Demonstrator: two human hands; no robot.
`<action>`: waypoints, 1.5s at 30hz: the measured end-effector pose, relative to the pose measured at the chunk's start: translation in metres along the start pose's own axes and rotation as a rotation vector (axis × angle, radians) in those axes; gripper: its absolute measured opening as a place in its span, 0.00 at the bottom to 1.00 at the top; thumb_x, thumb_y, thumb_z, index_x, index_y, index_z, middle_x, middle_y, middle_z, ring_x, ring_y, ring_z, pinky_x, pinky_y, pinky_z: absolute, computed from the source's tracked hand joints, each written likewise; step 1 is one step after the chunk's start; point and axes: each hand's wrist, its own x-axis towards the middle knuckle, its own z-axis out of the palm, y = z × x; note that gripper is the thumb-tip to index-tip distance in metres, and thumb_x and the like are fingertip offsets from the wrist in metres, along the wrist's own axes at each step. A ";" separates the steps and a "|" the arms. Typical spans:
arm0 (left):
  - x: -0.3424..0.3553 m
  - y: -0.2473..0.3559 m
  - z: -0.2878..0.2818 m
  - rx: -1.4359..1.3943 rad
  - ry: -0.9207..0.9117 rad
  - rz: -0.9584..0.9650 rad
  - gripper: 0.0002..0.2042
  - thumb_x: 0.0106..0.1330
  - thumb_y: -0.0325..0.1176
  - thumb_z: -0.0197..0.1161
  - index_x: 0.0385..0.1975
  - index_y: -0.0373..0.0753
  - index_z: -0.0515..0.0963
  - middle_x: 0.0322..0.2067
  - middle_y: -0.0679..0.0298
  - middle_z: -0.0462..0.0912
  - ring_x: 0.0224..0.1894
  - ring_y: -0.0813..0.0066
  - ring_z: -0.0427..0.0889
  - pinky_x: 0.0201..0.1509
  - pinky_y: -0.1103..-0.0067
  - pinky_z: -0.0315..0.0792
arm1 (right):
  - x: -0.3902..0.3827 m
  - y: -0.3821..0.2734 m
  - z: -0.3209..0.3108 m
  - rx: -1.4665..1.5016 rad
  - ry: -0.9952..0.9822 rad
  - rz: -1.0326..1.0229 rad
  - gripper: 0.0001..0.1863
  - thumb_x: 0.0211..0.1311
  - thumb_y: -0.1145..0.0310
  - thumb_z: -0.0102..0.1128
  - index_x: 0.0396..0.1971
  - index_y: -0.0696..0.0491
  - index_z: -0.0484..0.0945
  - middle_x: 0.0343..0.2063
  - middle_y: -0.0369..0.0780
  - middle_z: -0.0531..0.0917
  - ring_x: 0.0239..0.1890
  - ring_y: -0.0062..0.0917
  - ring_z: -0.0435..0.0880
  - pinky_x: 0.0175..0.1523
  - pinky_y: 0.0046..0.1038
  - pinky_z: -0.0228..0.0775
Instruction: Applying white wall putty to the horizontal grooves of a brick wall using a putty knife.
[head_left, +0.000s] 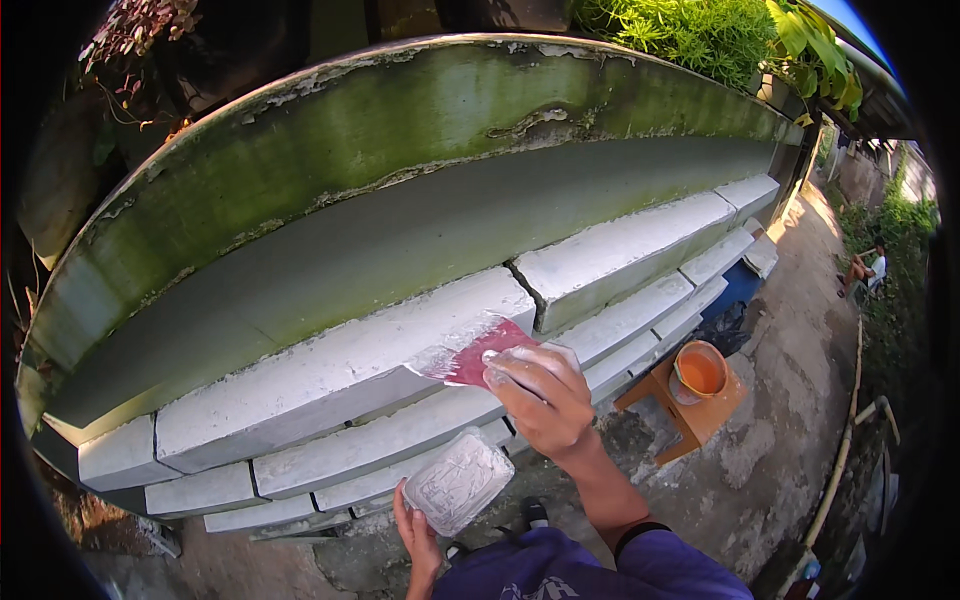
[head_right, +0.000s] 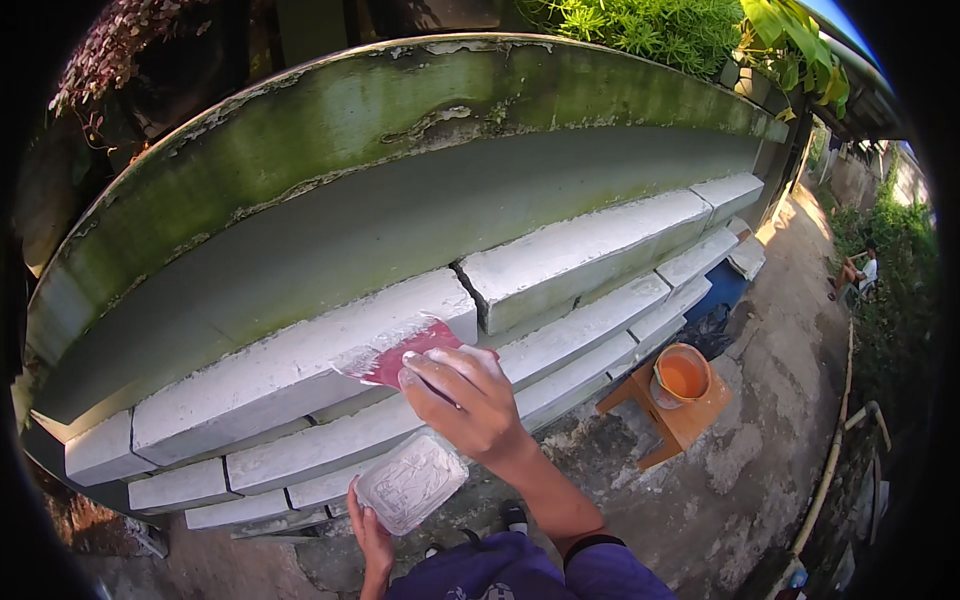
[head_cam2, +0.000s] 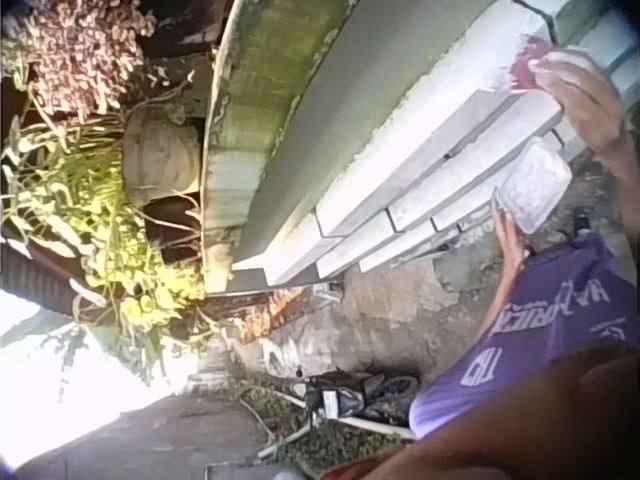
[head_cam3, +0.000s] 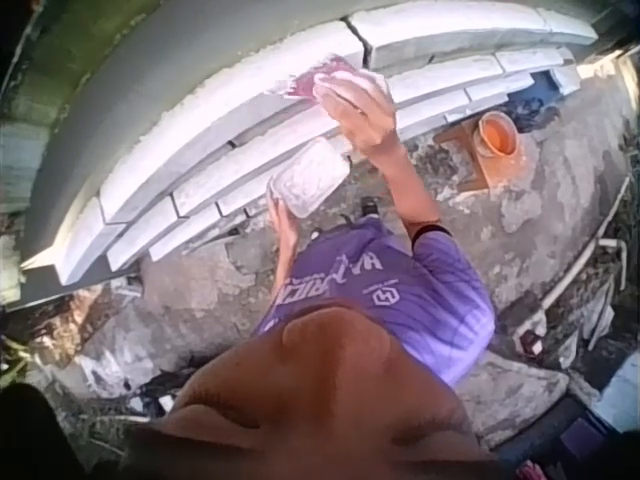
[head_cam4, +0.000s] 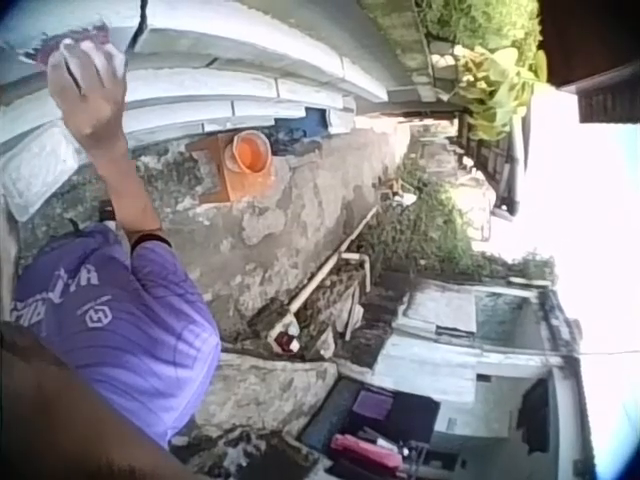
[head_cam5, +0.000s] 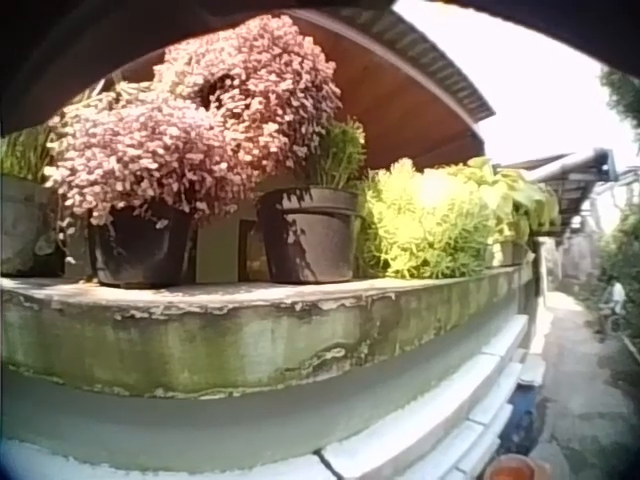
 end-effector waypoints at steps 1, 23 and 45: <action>0.000 -0.001 -0.001 0.000 -0.001 0.000 0.31 0.74 0.43 0.49 0.74 0.42 0.48 0.67 0.54 0.60 0.66 0.58 0.67 0.64 0.64 0.70 | 0.001 0.008 -0.001 -0.001 0.000 0.000 0.13 0.46 0.79 0.66 0.36 0.57 0.83 0.37 0.41 0.84 0.42 0.36 0.83 0.46 0.37 0.74; -0.001 0.005 -0.002 -0.013 0.050 -0.010 0.31 0.74 0.43 0.51 0.73 0.39 0.52 0.59 0.55 0.71 0.55 0.71 0.75 0.54 0.80 0.69 | -0.004 0.010 -0.008 0.136 -0.103 0.037 0.15 0.46 0.80 0.66 0.38 0.57 0.83 0.38 0.41 0.86 0.40 0.36 0.83 0.44 0.35 0.74; 0.004 0.008 0.002 -0.013 0.061 0.008 0.31 0.74 0.42 0.51 0.73 0.40 0.51 0.59 0.56 0.71 0.58 0.69 0.74 0.57 0.78 0.69 | -0.017 0.005 -0.001 0.205 -0.060 0.045 0.15 0.47 0.81 0.67 0.39 0.55 0.83 0.39 0.41 0.87 0.39 0.36 0.83 0.44 0.35 0.75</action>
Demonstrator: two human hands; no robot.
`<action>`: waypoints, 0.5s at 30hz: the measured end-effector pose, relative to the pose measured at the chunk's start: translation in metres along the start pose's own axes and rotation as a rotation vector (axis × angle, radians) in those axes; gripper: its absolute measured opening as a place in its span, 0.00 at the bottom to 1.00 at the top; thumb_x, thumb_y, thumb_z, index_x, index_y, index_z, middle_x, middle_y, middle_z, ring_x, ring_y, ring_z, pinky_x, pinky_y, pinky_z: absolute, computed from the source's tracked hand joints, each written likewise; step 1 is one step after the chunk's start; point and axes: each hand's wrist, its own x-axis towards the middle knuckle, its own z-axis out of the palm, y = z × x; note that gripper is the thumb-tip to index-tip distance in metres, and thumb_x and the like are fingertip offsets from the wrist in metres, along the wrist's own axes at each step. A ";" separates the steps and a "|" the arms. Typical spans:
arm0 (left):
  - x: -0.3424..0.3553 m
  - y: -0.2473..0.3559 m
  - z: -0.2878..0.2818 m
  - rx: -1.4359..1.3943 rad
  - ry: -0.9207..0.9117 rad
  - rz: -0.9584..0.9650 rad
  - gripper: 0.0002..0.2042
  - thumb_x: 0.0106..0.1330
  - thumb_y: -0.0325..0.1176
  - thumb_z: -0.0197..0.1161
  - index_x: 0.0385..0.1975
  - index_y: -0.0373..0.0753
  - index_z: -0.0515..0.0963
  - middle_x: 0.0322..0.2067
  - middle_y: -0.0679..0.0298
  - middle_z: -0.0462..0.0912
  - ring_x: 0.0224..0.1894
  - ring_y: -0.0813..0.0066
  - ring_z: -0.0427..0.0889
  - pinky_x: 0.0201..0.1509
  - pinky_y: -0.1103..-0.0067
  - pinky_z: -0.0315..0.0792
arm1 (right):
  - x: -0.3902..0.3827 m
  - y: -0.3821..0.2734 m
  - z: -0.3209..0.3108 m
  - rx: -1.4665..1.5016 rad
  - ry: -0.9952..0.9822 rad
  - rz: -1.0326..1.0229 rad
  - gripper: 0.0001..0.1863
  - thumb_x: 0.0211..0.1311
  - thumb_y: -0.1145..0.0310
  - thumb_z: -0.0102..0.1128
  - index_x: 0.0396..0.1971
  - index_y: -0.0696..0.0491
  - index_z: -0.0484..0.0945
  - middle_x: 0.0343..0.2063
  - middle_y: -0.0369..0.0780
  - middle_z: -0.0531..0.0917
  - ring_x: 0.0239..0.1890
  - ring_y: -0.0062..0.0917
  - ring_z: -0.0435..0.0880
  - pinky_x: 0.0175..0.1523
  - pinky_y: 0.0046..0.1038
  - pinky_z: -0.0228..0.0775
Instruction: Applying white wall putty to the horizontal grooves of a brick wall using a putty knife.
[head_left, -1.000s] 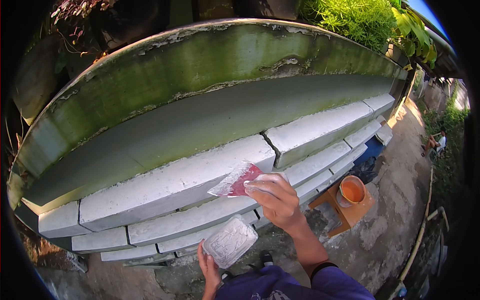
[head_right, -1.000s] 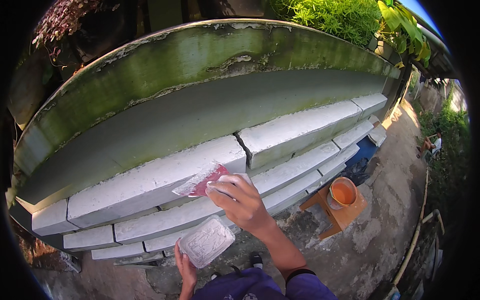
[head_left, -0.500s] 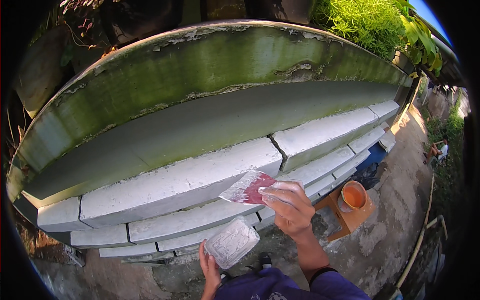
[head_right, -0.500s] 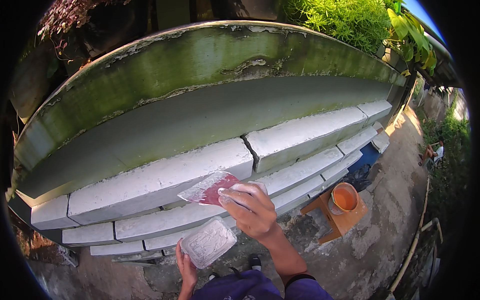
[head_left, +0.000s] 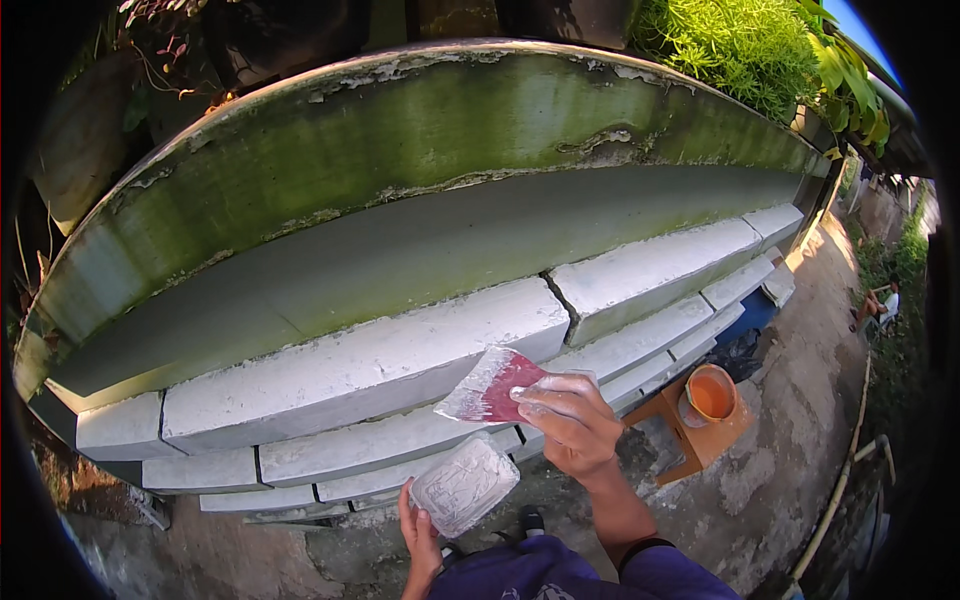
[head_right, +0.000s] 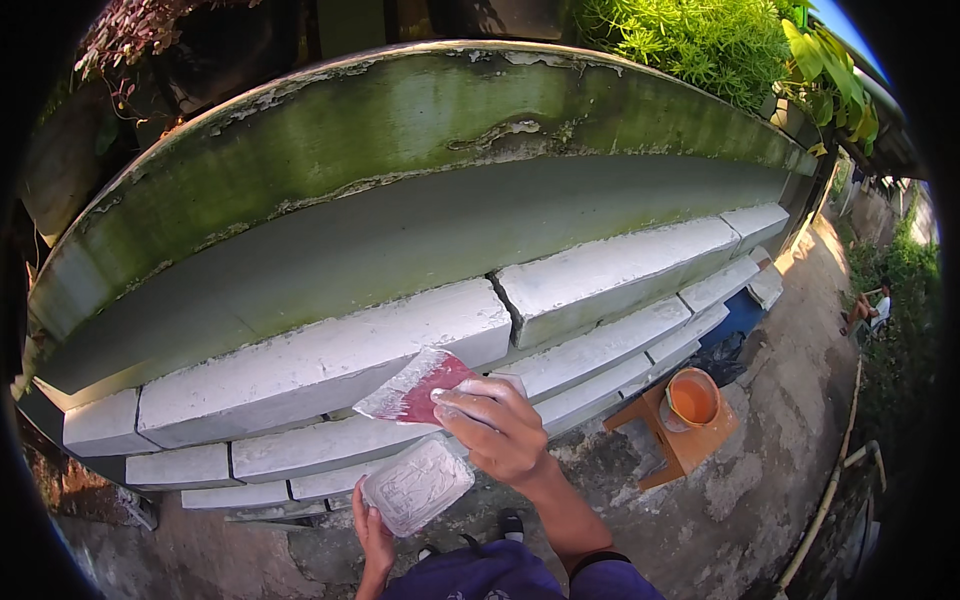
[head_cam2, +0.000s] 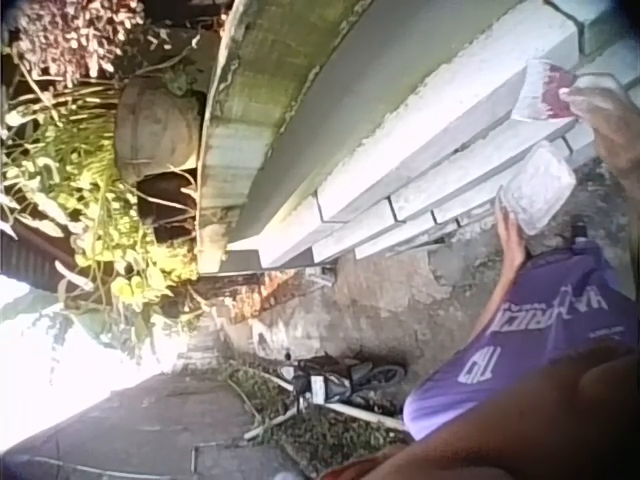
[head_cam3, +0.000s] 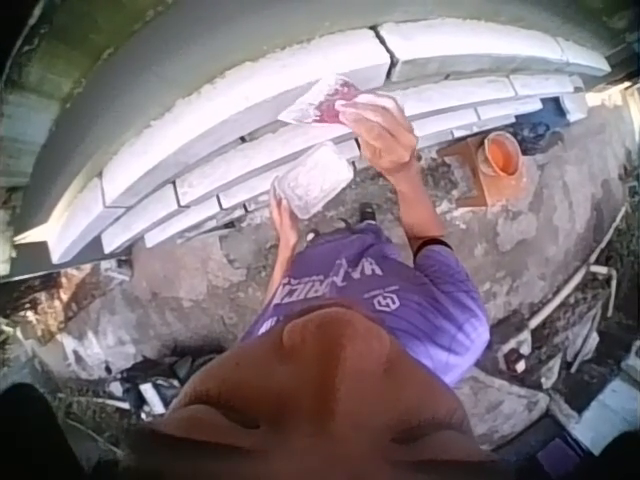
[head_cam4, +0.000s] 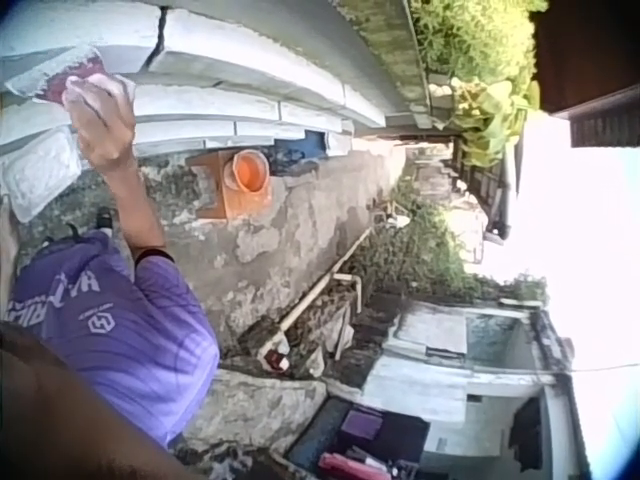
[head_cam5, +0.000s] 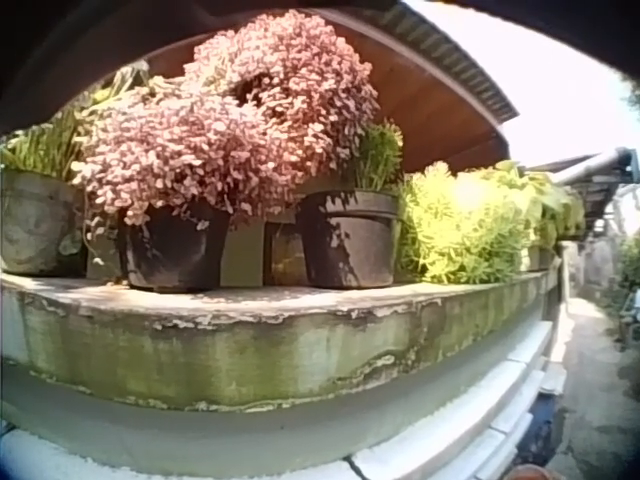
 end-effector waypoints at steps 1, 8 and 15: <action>0.000 0.000 0.000 0.001 0.003 0.001 0.31 0.74 0.42 0.51 0.73 0.40 0.51 0.59 0.56 0.71 0.58 0.69 0.74 0.57 0.78 0.69 | 0.001 -0.004 0.000 0.010 0.036 -0.002 0.15 0.47 0.81 0.67 0.39 0.56 0.83 0.39 0.41 0.87 0.39 0.36 0.83 0.44 0.35 0.75; 0.000 0.004 0.002 -0.016 -0.005 -0.019 0.31 0.74 0.42 0.51 0.73 0.39 0.51 0.60 0.54 0.70 0.59 0.68 0.74 0.59 0.77 0.68 | 0.001 0.003 0.004 0.001 0.027 -0.015 0.16 0.46 0.80 0.69 0.39 0.55 0.83 0.38 0.41 0.87 0.39 0.35 0.84 0.43 0.33 0.76; 0.001 -0.001 0.003 -0.089 0.019 0.010 0.31 0.74 0.40 0.50 0.73 0.38 0.50 0.61 0.53 0.69 0.59 0.67 0.73 0.61 0.75 0.68 | 0.002 0.006 0.004 -0.236 -0.008 -0.075 0.13 0.48 0.75 0.69 0.37 0.53 0.83 0.41 0.40 0.86 0.42 0.34 0.84 0.45 0.35 0.77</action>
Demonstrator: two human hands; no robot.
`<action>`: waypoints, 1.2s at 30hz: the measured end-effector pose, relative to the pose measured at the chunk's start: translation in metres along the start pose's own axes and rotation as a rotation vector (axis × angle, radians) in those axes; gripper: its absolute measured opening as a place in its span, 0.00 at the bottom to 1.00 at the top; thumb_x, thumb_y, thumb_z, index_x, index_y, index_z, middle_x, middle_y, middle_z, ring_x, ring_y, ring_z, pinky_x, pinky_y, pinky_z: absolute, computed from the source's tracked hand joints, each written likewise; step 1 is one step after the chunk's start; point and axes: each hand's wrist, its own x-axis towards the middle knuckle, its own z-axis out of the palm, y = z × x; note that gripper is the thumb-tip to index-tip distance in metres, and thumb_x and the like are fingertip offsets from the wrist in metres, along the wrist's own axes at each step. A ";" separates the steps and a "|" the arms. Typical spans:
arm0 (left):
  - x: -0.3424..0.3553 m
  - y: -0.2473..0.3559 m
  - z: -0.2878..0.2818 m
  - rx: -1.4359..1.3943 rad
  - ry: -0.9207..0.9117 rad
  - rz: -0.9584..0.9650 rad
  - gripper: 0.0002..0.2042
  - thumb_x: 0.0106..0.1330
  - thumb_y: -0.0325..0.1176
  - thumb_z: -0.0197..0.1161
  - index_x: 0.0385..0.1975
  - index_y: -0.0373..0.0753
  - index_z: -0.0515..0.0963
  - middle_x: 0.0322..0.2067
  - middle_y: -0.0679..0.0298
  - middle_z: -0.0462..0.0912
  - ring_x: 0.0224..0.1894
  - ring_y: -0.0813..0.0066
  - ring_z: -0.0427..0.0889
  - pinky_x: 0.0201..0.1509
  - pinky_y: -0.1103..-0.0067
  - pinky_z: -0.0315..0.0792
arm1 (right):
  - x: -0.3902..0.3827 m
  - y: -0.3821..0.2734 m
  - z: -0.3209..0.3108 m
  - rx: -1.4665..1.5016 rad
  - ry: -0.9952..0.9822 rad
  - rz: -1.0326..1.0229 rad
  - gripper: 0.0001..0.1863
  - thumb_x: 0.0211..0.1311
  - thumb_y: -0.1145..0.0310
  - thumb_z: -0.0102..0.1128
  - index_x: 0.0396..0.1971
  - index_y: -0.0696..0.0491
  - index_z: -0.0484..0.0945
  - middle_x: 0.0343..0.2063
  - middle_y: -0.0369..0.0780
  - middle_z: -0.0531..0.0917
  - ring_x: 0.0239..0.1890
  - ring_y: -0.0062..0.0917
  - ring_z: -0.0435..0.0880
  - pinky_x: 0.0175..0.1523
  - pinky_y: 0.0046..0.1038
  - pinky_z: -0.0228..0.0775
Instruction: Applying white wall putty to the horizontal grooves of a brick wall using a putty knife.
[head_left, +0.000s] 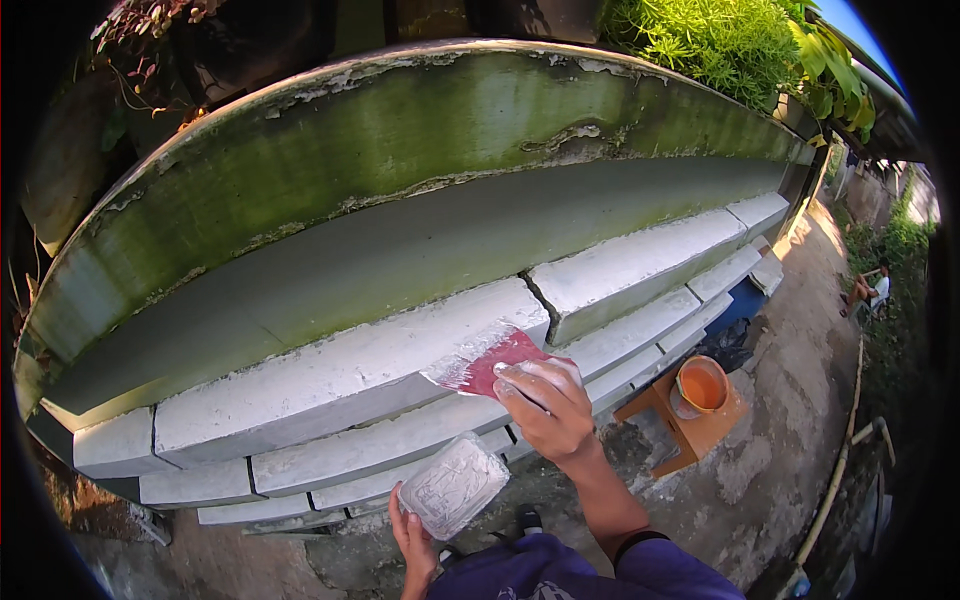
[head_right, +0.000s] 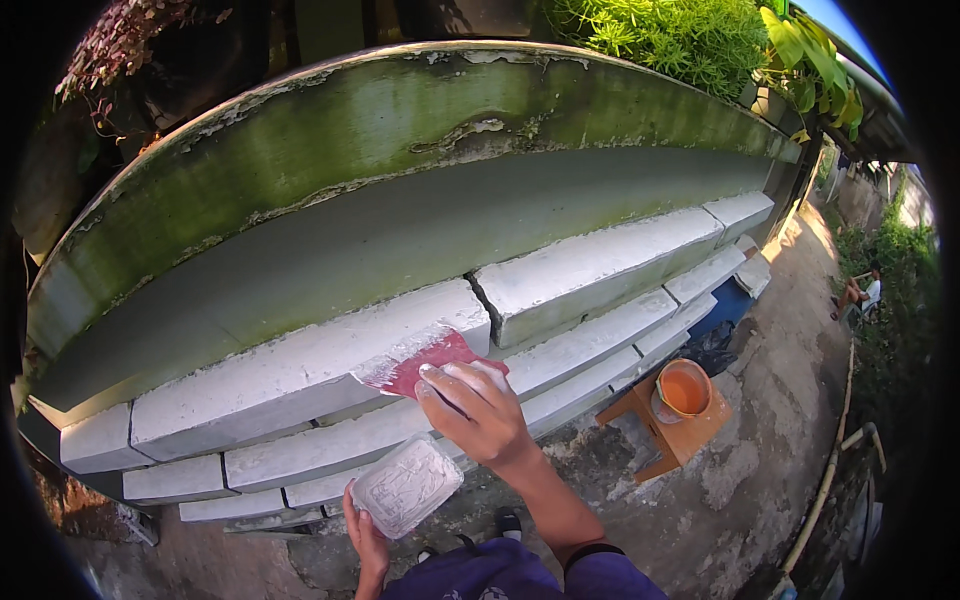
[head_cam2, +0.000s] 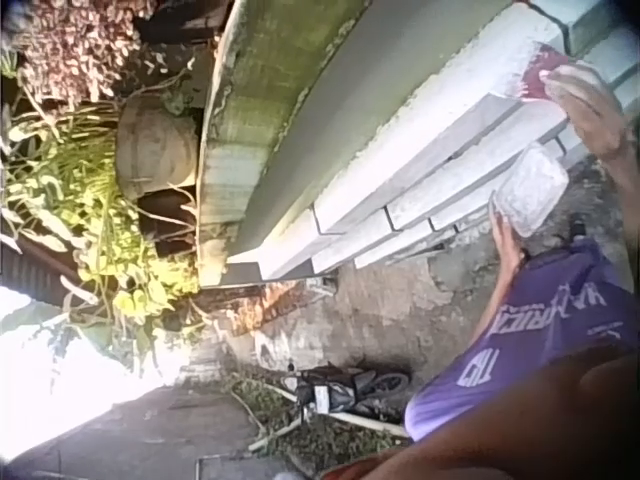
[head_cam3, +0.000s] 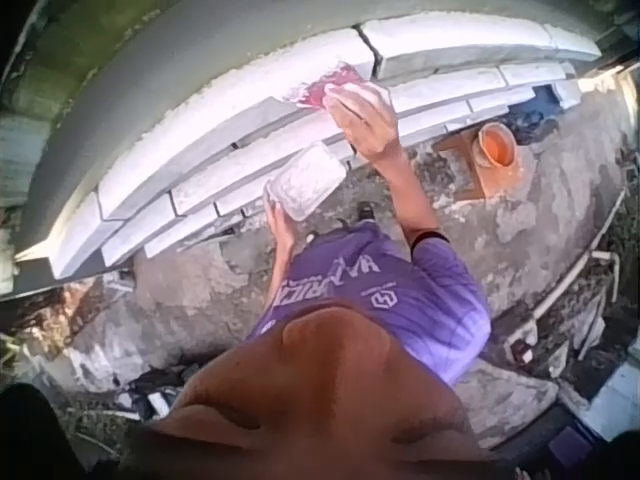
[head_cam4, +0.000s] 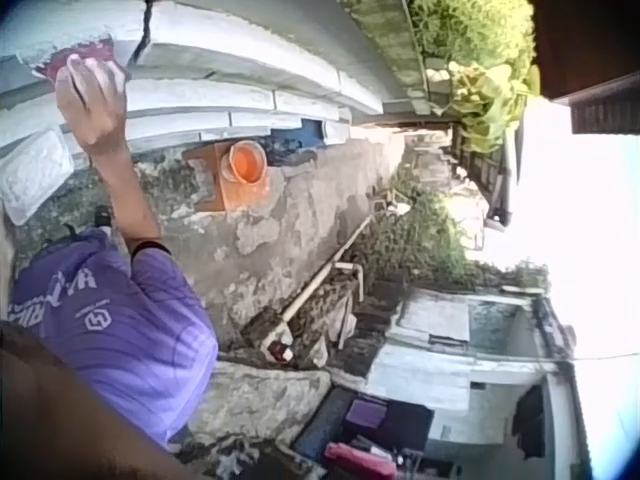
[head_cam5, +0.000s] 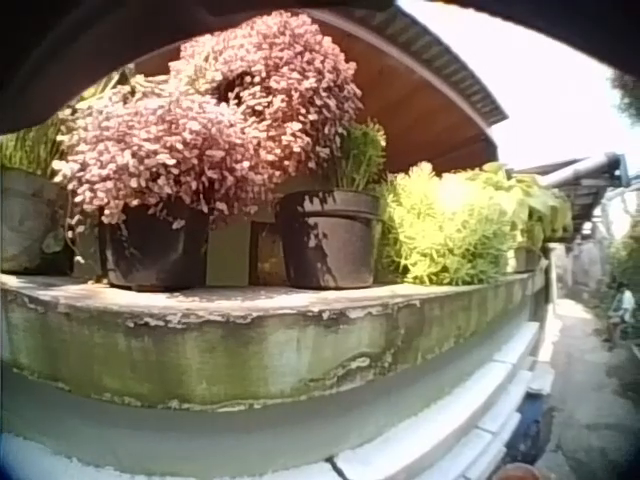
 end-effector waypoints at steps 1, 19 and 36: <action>0.001 -0.002 -0.003 -0.001 -0.010 -0.005 0.31 0.74 0.40 0.50 0.73 0.38 0.50 0.61 0.53 0.69 0.59 0.67 0.73 0.61 0.75 0.68 | 0.000 0.001 0.001 -0.033 -0.083 -0.034 0.13 0.49 0.74 0.69 0.37 0.53 0.83 0.41 0.40 0.85 0.42 0.35 0.83 0.46 0.36 0.77; 0.000 -0.011 -0.015 0.081 -0.073 -0.008 0.31 0.75 0.41 0.47 0.74 0.41 0.48 0.67 0.53 0.60 0.66 0.58 0.67 0.66 0.64 0.67 | -0.002 0.015 0.000 -0.106 -0.097 0.064 0.13 0.48 0.77 0.66 0.38 0.57 0.82 0.38 0.43 0.84 0.43 0.38 0.82 0.46 0.38 0.76; 0.000 -0.014 -0.013 0.058 -0.082 -0.070 0.30 0.75 0.40 0.47 0.74 0.42 0.47 0.68 0.54 0.60 0.66 0.57 0.67 0.65 0.64 0.68 | 0.003 -0.020 -0.005 0.041 -0.011 0.079 0.14 0.46 0.80 0.67 0.38 0.57 0.82 0.40 0.42 0.85 0.41 0.35 0.82 0.45 0.34 0.74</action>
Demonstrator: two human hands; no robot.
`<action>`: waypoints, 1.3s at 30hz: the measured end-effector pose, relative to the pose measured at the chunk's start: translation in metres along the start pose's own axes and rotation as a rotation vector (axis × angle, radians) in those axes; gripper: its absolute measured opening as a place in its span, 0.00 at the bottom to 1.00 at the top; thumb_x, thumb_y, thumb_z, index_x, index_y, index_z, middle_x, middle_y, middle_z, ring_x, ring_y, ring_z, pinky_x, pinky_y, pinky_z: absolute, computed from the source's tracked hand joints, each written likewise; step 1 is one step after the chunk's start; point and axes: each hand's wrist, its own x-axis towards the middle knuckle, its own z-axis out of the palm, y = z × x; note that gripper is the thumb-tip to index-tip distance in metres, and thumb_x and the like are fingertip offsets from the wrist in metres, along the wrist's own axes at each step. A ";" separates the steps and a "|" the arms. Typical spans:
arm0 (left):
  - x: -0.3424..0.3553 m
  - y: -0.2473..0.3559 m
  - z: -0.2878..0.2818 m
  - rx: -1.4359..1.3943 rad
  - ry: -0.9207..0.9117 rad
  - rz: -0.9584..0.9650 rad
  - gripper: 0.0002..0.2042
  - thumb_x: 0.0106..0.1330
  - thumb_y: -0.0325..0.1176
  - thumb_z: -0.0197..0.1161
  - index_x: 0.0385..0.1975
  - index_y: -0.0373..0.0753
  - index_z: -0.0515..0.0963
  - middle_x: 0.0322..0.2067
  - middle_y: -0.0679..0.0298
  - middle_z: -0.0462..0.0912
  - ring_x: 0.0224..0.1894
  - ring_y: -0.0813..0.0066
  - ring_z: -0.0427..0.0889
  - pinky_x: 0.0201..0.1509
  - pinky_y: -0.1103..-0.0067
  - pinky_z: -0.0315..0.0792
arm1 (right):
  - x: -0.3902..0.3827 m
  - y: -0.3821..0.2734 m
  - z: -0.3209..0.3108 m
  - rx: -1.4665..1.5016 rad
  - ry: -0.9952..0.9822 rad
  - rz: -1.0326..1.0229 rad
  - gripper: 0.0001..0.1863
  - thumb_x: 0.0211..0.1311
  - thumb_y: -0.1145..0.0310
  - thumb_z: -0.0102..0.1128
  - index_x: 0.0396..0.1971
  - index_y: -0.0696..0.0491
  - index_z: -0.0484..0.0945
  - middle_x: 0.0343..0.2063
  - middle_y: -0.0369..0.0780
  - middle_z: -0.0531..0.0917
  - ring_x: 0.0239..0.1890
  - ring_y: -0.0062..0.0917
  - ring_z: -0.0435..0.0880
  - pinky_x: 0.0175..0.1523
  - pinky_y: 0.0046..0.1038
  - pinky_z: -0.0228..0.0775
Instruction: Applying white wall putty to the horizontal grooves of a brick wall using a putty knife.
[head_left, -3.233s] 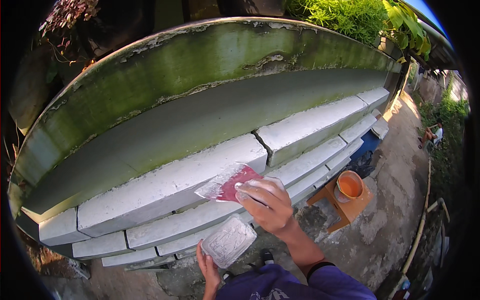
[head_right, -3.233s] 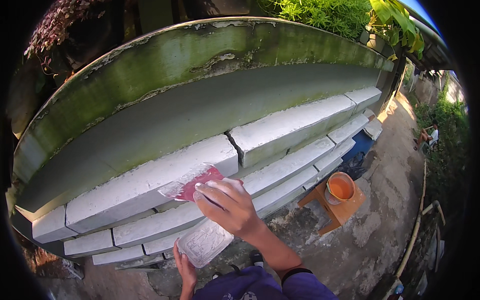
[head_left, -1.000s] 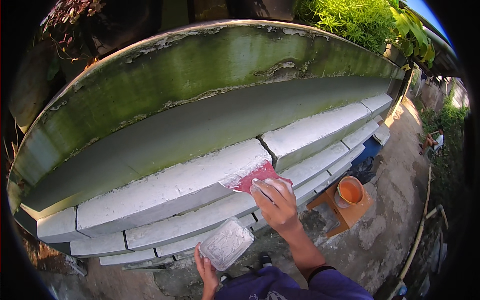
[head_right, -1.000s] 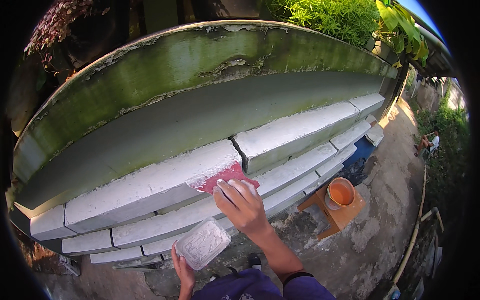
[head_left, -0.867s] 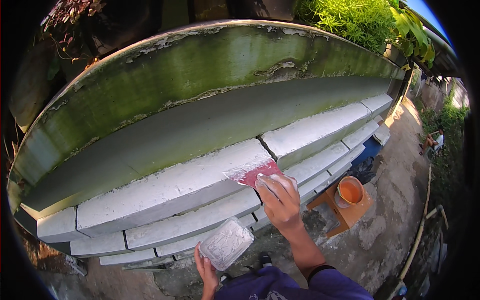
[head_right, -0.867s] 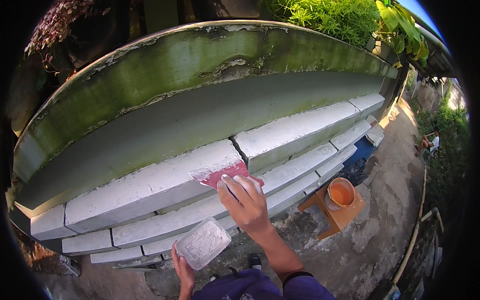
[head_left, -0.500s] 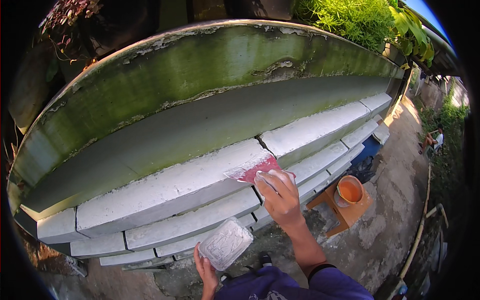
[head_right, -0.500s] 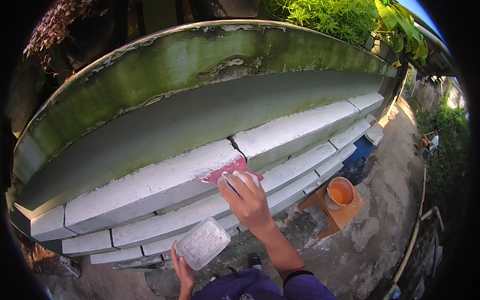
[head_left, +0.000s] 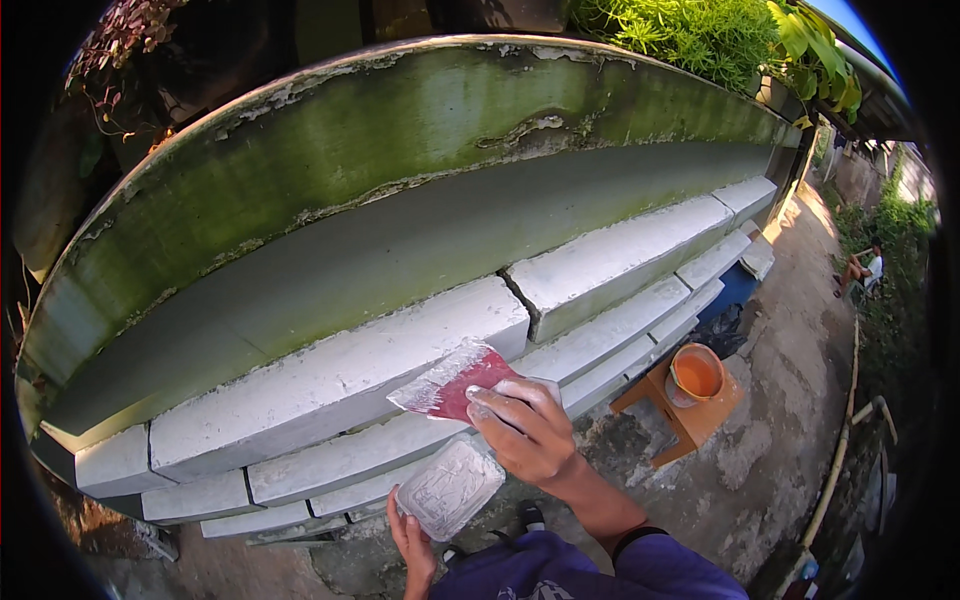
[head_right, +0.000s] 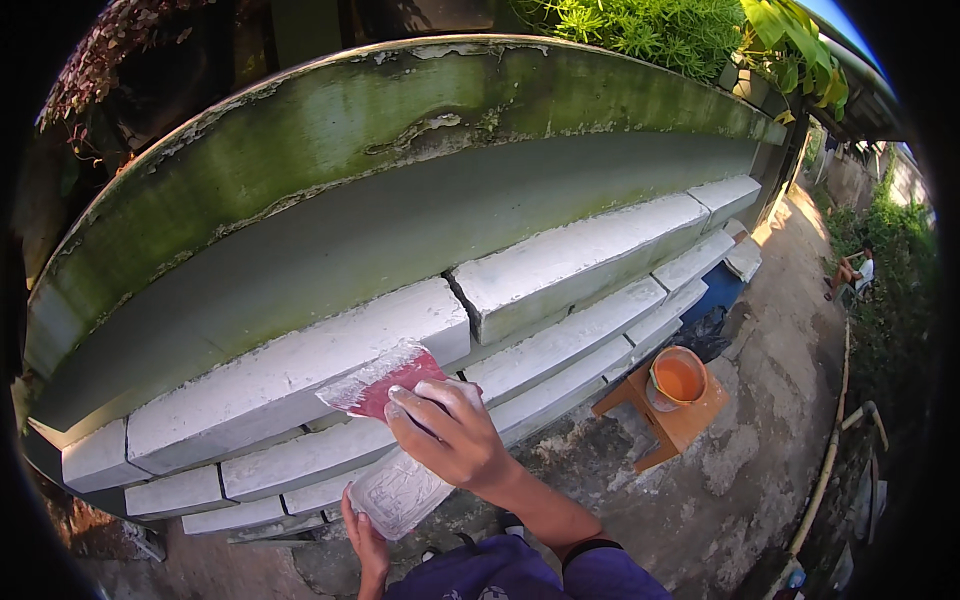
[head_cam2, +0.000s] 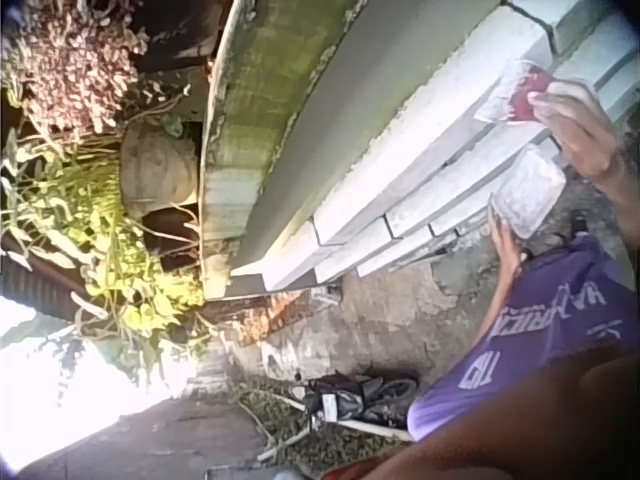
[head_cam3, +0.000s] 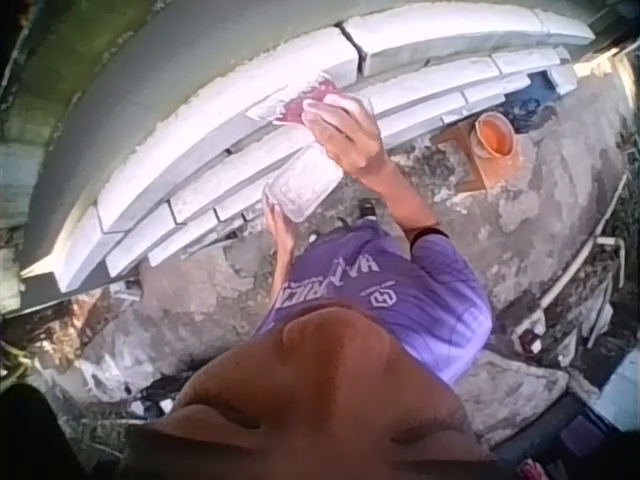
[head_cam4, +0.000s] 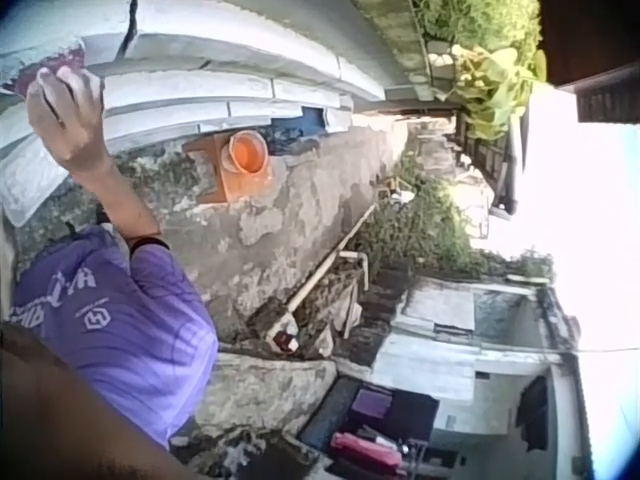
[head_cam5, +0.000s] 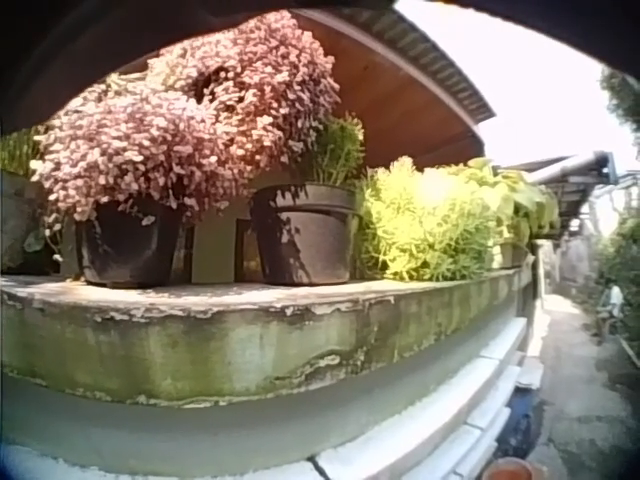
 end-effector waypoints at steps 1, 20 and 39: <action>0.000 -0.001 -0.001 0.002 -0.001 -0.001 0.30 0.75 0.40 0.47 0.74 0.42 0.47 0.68 0.54 0.60 0.66 0.57 0.67 0.65 0.64 0.68 | 0.000 -0.001 -0.001 -0.003 0.038 -0.022 0.15 0.47 0.84 0.65 0.38 0.57 0.82 0.39 0.43 0.86 0.39 0.36 0.82 0.44 0.33 0.74; -0.001 0.009 0.009 0.063 0.009 0.059 0.30 0.75 0.41 0.48 0.73 0.42 0.49 0.67 0.55 0.60 0.66 0.59 0.66 0.66 0.64 0.67 | -0.007 0.017 -0.008 -0.459 0.009 -0.154 0.11 0.49 0.71 0.70 0.35 0.48 0.81 0.39 0.37 0.86 0.38 0.29 0.81 0.45 0.28 0.68; -0.005 0.004 -0.002 0.032 0.023 0.038 0.29 0.75 0.39 0.47 0.74 0.42 0.49 0.67 0.55 0.60 0.66 0.60 0.67 0.65 0.65 0.68 | -0.005 0.044 -0.008 -0.167 0.228 0.000 0.10 0.56 0.79 0.64 0.39 0.57 0.82 0.39 0.43 0.86 0.39 0.35 0.84 0.44 0.36 0.76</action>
